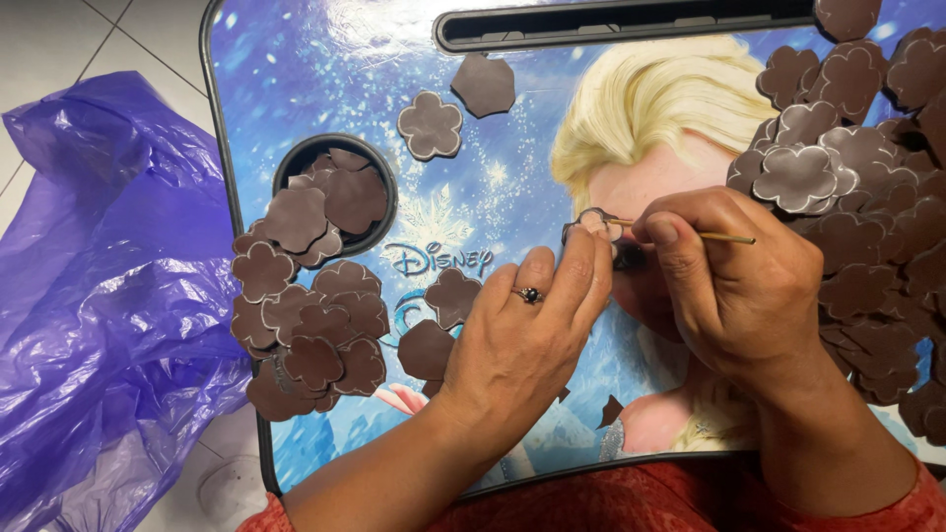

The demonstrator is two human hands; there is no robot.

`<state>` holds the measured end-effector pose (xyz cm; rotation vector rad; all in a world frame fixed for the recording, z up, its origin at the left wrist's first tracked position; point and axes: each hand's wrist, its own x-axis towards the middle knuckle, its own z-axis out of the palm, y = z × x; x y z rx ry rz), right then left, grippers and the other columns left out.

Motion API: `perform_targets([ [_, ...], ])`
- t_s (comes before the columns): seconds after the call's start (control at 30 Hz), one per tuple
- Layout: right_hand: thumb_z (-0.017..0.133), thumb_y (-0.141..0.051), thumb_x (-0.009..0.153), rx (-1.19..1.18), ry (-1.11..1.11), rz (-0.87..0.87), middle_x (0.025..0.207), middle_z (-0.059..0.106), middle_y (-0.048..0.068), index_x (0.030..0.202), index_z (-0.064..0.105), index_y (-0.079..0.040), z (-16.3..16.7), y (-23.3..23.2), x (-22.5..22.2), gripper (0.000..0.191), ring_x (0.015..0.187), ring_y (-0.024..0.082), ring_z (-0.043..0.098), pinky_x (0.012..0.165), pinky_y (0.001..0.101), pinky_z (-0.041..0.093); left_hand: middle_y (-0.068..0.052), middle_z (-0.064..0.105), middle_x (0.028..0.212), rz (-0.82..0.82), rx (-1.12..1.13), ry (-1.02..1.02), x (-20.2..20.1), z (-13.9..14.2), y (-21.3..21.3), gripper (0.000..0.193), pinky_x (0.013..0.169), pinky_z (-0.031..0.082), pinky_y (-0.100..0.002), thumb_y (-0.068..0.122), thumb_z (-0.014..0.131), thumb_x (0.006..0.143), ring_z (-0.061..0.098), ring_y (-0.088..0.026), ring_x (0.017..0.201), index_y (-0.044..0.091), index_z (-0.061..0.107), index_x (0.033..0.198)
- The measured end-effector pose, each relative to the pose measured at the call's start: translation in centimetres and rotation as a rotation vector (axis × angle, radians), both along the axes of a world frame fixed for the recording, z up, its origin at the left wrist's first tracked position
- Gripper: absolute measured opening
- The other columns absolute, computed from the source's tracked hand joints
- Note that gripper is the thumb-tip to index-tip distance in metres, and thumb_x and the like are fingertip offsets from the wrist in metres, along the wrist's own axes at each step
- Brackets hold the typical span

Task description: The person places small flower-shaped stickers onto a Frozen-themed tray. They pick up each sticker, position it on the surface, and press it down with a small stick-like tool to secure it. The process is repeated for multiple stickers across the tray.

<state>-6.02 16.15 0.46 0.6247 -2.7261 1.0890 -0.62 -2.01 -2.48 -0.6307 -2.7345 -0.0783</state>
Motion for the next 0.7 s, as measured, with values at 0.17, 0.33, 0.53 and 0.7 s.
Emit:
perform_targets([
  [0.17, 0.064, -0.012, 0.108, -0.009, -0.008, -0.028, 0.089, 0.07, 0.009, 0.099, 0.069, -0.002, 0.36, 0.09, 0.02, 0.015, 0.071, 0.017, 0.068, 0.064, 0.0283, 0.051, -0.005, 0.054, 0.138, -0.008, 0.022, -0.009, -0.12, -0.03, 0.04, 0.055, 0.087, 0.045, -0.027, 0.023, 0.062, 0.097, 0.051, -0.019, 0.108, 0.005, 0.056, 0.148],
  [0.33, 0.066, -0.011, 0.111, 0.05, 0.01, -0.005, 0.091, 0.069, 0.008, 0.102, 0.07, -0.004, 0.55, 0.43, 0.04, 0.012, 0.07, 0.017, 0.068, 0.063, 0.0275, 0.051, -0.004, 0.053, 0.137, -0.012, 0.037, -0.017, -0.15, -0.06, 0.0, 0.053, 0.084, 0.044, -0.028, 0.035, 0.063, 0.105, 0.05, -0.019, 0.107, 0.006, 0.057, 0.149],
  [0.53, 0.065, -0.007, 0.105, 0.027, 0.051, 0.052, 0.09, 0.07, 0.009, 0.098, 0.067, -0.002, 0.48, 0.59, 0.03, 0.009, 0.077, 0.022, 0.068, 0.069, 0.032, 0.052, -0.004, 0.053, 0.139, -0.016, 0.041, -0.017, -0.16, -0.09, -0.05, 0.053, 0.084, 0.043, -0.028, 0.035, 0.064, 0.104, 0.05, -0.019, 0.107, 0.006, 0.057, 0.149],
  [0.7, 0.067, -0.009, 0.105, 0.013, 0.058, 0.082, 0.092, 0.071, 0.009, 0.098, 0.068, -0.003, 0.16, 0.55, 0.02, 0.009, 0.076, 0.02, 0.069, 0.067, 0.0304, 0.053, -0.004, 0.054, 0.138, -0.03, 0.058, -0.038, -0.14, -0.15, -0.11, 0.055, 0.085, 0.044, -0.029, 0.035, 0.065, 0.103, 0.05, -0.02, 0.107, 0.004, 0.058, 0.148],
])
